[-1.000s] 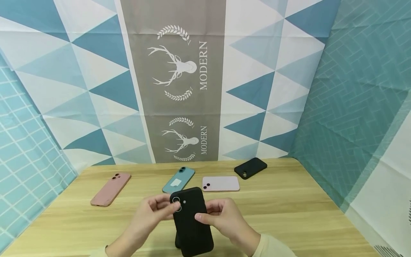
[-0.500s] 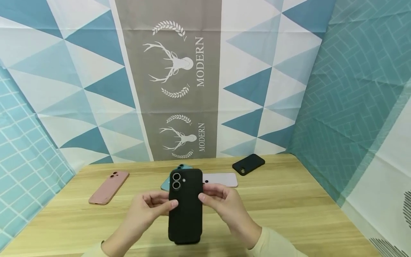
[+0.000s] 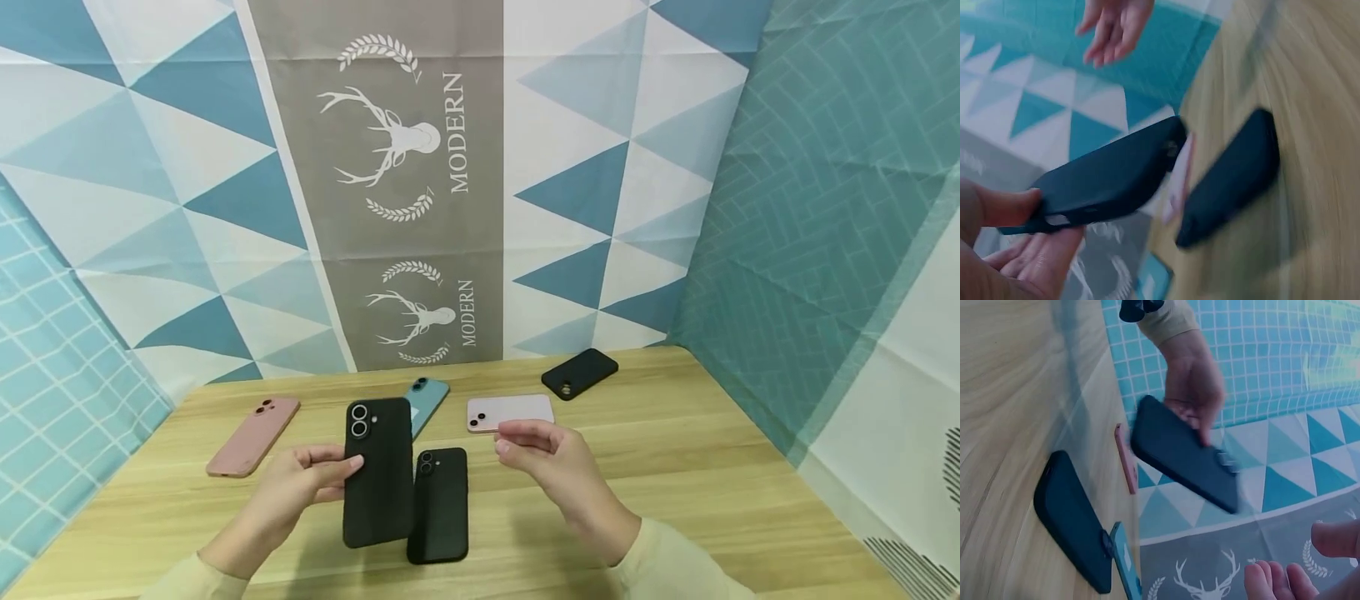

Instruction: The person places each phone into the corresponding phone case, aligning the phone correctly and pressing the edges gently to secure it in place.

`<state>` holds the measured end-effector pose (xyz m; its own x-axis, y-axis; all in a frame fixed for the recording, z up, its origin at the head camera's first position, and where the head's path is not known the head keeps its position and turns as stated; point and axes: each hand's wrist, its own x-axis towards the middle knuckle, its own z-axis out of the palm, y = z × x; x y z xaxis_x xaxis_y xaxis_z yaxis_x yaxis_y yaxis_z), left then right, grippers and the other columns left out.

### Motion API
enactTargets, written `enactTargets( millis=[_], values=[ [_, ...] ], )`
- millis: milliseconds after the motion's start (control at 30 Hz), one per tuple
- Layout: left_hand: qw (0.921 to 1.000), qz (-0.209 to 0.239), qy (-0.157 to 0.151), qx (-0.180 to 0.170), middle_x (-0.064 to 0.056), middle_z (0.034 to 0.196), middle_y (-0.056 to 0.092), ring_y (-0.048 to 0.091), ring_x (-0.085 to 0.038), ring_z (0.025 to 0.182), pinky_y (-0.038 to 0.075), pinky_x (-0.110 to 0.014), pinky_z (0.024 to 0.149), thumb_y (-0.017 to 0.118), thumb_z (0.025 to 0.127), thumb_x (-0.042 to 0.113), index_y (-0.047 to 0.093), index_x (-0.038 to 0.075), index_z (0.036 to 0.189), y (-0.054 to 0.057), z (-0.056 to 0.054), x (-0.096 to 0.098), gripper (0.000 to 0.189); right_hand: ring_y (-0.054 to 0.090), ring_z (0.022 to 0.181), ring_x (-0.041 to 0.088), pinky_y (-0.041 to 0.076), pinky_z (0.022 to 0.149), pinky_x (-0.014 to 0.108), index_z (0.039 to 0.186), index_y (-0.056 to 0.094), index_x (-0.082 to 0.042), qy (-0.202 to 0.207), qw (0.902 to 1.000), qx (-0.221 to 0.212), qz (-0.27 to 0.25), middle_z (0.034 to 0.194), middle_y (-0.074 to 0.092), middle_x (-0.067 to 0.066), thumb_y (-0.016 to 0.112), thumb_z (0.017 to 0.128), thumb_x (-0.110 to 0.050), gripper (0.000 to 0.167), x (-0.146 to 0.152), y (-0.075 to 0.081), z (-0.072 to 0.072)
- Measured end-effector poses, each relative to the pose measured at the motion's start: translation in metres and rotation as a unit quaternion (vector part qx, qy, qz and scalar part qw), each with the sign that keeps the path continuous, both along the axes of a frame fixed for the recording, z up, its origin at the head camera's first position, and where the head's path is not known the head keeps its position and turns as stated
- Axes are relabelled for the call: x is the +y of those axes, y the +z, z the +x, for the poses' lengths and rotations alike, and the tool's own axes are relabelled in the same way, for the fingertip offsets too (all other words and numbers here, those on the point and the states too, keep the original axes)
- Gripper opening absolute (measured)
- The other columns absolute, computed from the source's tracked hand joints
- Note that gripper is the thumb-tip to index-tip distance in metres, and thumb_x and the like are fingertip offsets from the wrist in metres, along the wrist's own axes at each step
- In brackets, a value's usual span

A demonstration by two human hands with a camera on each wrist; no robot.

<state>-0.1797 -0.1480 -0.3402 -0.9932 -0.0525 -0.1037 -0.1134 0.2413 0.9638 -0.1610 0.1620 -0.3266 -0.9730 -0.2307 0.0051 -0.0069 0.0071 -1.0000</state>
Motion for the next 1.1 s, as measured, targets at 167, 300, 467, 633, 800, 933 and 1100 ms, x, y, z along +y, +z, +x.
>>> enactTargets(
  millis=[167, 300, 467, 633, 800, 933, 1100],
  values=[
    [0.9966, -0.058, -0.025, -0.052, -0.013, 0.087, 0.074, 0.071, -0.018, 0.073, 0.061, -0.037, 0.072, 0.069, 0.085, 0.010, 0.064, -0.014, 0.109, -0.024, -0.017, -0.022, 0.034, 0.069, 0.096, 0.004, 0.055, 0.089, 0.021, 0.133, 0.048, 0.009, -0.012, 0.9998, -0.004, 0.014, 0.110, 0.070, -0.003, 0.066, 0.091, -0.021, 0.054, 0.010, 0.000, 0.000],
    [0.9930, -0.066, -0.061, -0.076, -0.007, 0.081, 0.073, 0.070, -0.015, 0.073, 0.061, -0.038, 0.073, 0.067, 0.086, 0.009, 0.065, -0.014, 0.103, -0.040, -0.025, -0.039, 0.028, 0.068, 0.097, 0.004, 0.055, 0.090, 0.020, 0.133, 0.050, 0.006, -0.045, 0.9986, -0.012, 0.025, 0.110, 0.070, -0.003, 0.066, 0.091, -0.021, 0.053, 0.014, 0.002, 0.001],
    [0.9867, -0.070, -0.110, -0.097, -0.012, 0.088, 0.073, 0.070, -0.017, 0.078, 0.060, -0.037, 0.074, 0.062, 0.089, 0.008, 0.058, -0.021, 0.112, -0.051, -0.031, -0.048, 0.037, 0.068, 0.097, 0.004, 0.054, 0.091, 0.021, 0.133, 0.049, 0.005, -0.069, 0.9970, -0.020, 0.029, 0.110, 0.070, -0.004, 0.065, 0.092, -0.021, 0.052, 0.018, 0.004, 0.002],
    [0.9798, -0.077, -0.150, -0.108, -0.018, 0.093, 0.073, 0.072, -0.021, 0.082, 0.061, -0.038, 0.076, 0.060, 0.091, 0.007, 0.052, -0.024, 0.118, -0.052, -0.036, -0.047, 0.042, 0.068, 0.098, 0.003, 0.054, 0.092, 0.021, 0.134, 0.049, 0.004, -0.070, 0.9966, -0.023, 0.036, 0.112, 0.070, -0.004, 0.065, 0.092, -0.023, 0.052, 0.020, 0.006, 0.001],
    [0.9797, -0.085, -0.148, -0.106, -0.016, 0.089, 0.074, 0.072, -0.020, 0.079, 0.061, -0.037, 0.074, 0.058, 0.091, 0.005, 0.058, -0.020, 0.112, -0.052, -0.036, -0.044, 0.033, 0.069, 0.098, 0.004, 0.055, 0.091, 0.022, 0.133, 0.050, 0.004, -0.069, 0.9966, -0.028, 0.035, 0.112, 0.070, -0.003, 0.066, 0.092, -0.025, 0.053, 0.018, 0.004, -0.002],
    [0.9834, -0.122, -0.090, -0.100, -0.018, 0.095, 0.071, 0.070, -0.021, 0.081, 0.061, -0.036, 0.074, 0.065, 0.088, 0.006, 0.062, -0.016, 0.110, -0.053, -0.035, -0.037, 0.031, 0.069, 0.098, 0.007, 0.055, 0.091, 0.024, 0.132, 0.050, 0.007, -0.063, 0.9968, -0.041, 0.029, 0.113, 0.070, 0.000, 0.066, 0.091, -0.024, 0.054, 0.018, -0.002, -0.003],
    [0.9816, -0.166, -0.051, -0.079, -0.023, 0.108, 0.066, 0.068, -0.024, 0.088, 0.060, -0.038, 0.076, 0.072, 0.082, 0.010, 0.060, -0.013, 0.115, -0.046, -0.029, -0.028, 0.042, 0.069, 0.099, 0.007, 0.055, 0.090, 0.023, 0.133, 0.048, 0.008, -0.059, 0.9968, -0.047, 0.028, 0.115, 0.069, 0.002, 0.066, 0.092, -0.023, 0.055, 0.019, -0.005, -0.003]
  ],
)
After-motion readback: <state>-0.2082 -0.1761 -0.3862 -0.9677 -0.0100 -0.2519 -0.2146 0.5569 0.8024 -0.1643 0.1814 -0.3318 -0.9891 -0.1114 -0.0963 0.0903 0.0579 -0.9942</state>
